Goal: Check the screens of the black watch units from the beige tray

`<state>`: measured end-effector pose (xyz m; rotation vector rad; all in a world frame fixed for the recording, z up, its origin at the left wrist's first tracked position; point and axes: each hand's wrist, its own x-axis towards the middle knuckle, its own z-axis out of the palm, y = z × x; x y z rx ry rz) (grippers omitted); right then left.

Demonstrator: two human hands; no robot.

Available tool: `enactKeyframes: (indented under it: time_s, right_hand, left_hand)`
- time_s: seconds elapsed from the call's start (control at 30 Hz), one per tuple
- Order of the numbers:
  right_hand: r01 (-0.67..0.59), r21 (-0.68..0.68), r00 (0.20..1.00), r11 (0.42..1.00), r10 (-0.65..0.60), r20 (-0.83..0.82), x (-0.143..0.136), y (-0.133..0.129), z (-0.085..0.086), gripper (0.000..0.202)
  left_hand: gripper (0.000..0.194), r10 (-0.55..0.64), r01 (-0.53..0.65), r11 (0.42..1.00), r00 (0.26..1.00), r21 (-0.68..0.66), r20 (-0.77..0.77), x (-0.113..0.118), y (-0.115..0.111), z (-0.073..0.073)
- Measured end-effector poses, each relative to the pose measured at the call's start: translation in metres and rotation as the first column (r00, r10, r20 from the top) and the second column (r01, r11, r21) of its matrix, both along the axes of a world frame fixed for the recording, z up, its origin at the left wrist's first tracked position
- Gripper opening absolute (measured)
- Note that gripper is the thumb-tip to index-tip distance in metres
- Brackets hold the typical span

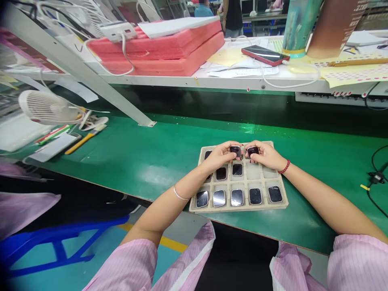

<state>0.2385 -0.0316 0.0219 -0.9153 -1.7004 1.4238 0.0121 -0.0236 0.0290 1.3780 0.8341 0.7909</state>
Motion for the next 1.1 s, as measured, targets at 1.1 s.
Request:
enactKeyframes:
  time_s: [1.1]
  right_hand:
    - [0.016, 0.042, 0.997, 0.999, -0.019, 0.080, 0.003, -0.008, 0.006, 0.033]
  left_hand:
    - [0.075, -0.551, 0.628, 0.774, 0.729, -0.078, 0.407, -0.018, -0.063, 0.121]
